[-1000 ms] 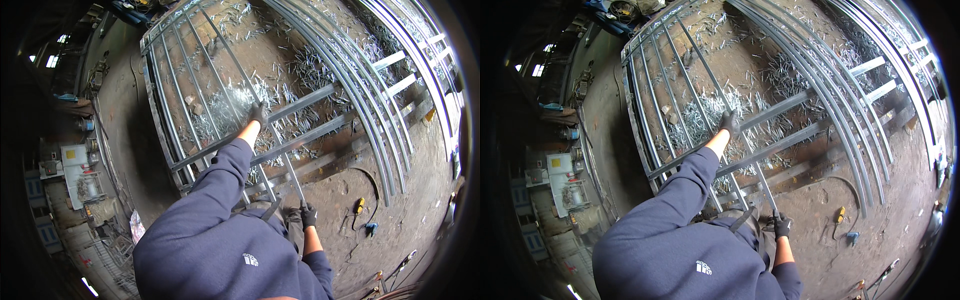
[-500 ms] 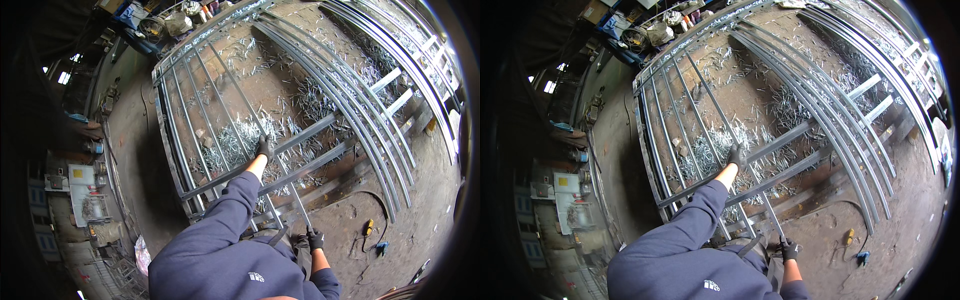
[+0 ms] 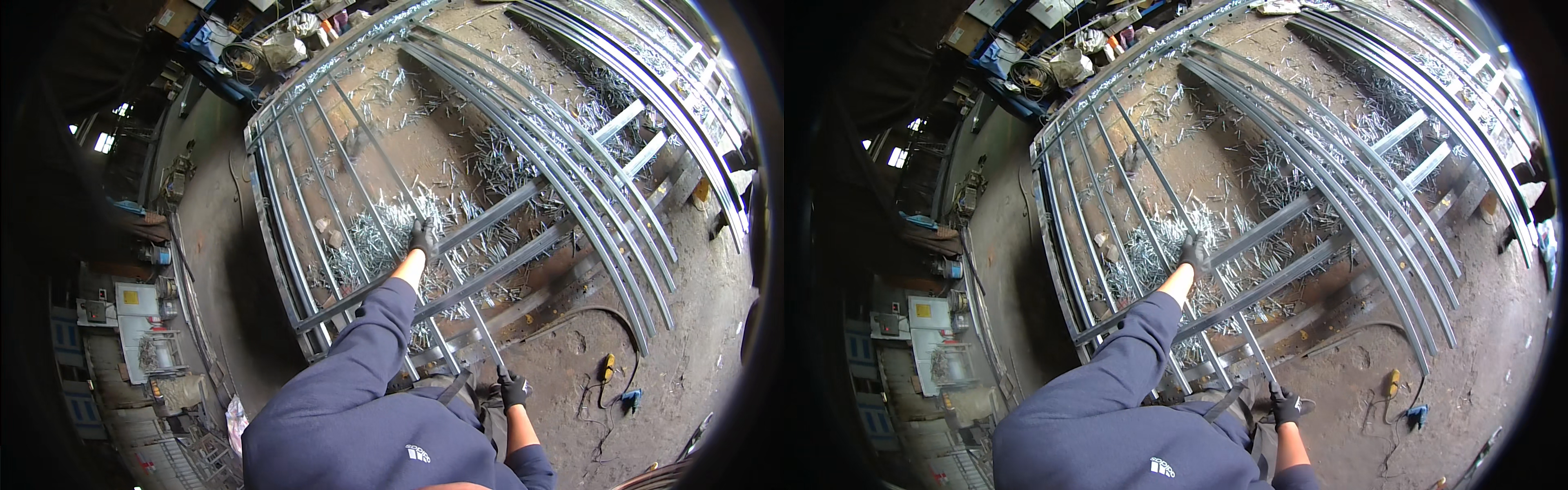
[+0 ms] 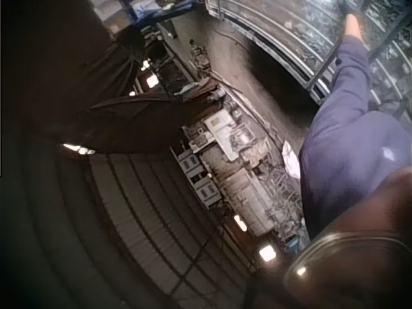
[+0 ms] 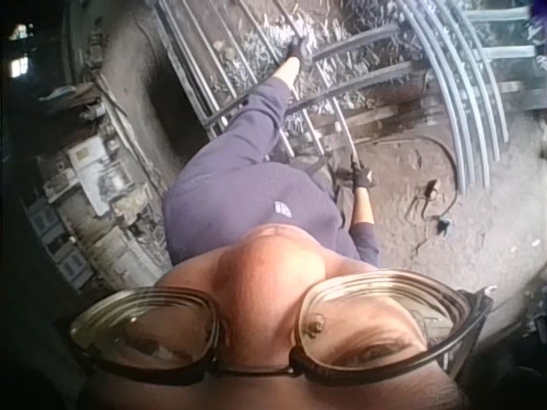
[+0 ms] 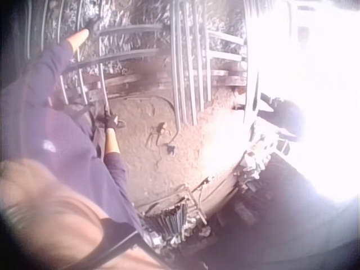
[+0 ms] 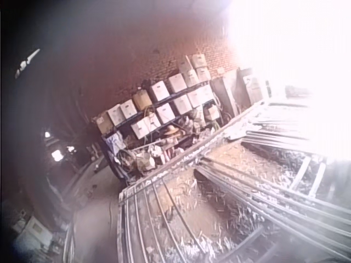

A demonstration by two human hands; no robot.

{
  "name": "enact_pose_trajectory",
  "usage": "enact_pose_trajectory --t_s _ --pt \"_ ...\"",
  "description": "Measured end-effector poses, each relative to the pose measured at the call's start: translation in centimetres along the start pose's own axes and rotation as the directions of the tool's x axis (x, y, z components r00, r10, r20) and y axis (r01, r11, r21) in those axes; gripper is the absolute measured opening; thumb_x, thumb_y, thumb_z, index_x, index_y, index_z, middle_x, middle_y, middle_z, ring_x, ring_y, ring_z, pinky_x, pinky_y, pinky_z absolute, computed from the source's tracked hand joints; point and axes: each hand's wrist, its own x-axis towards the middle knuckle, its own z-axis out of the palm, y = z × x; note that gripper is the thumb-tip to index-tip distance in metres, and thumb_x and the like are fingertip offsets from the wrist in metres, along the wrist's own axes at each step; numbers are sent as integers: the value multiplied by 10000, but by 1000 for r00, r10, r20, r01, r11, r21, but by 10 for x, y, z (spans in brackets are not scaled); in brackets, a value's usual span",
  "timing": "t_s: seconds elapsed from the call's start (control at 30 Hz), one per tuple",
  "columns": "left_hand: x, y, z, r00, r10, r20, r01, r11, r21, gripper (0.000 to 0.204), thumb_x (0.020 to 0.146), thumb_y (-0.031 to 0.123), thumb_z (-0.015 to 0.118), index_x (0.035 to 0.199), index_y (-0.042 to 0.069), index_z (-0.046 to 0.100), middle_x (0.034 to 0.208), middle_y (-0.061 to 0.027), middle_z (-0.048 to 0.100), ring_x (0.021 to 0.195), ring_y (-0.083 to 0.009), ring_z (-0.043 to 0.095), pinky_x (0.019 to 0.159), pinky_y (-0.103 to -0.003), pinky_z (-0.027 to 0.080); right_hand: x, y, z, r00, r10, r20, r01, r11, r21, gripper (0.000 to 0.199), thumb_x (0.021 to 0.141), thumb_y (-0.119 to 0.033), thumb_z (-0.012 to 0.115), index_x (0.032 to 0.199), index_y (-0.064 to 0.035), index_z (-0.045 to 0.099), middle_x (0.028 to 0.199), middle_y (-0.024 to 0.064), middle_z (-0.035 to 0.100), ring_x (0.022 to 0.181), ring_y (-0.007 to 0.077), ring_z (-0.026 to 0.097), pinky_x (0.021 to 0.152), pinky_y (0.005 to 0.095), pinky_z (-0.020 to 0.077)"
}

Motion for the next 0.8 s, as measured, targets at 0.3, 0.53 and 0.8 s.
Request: enact_pose_trajectory --t_s 0.3,0.53,0.8 --pt "-10 -7 12 998 67 5 -66 995 -79 535 991 234 644 1427 116 357 1135 -113 607 873 -241 610 672 -371 509 46 -36 34 964 -267 23 266 945 -191 506 929 -499 618 848 -7 705 691 110 669 669 232 648 624 410 473" --pt "-20 20 15 996 24 -80 -17 996 86 498 1006 461 517 1321 90 411 1018 -113 598 831 -244 618 669 -370 508 37 -4 18 955 -297 17 273 896 349 314 975 -256 651 1192 -29 628 1077 100 678 1034 208 628 914 349 504" --pt "48 26 7 941 261 218 -307 927 215 701 980 501 550 1480 113 248 1199 -160 565 987 -240 581 816 -401 490 -37 35 -168 831 -184 -525 156 983 -97 312 959 -239 612 1156 -2 657 1061 207 685 1003 336 659 887 403 505"
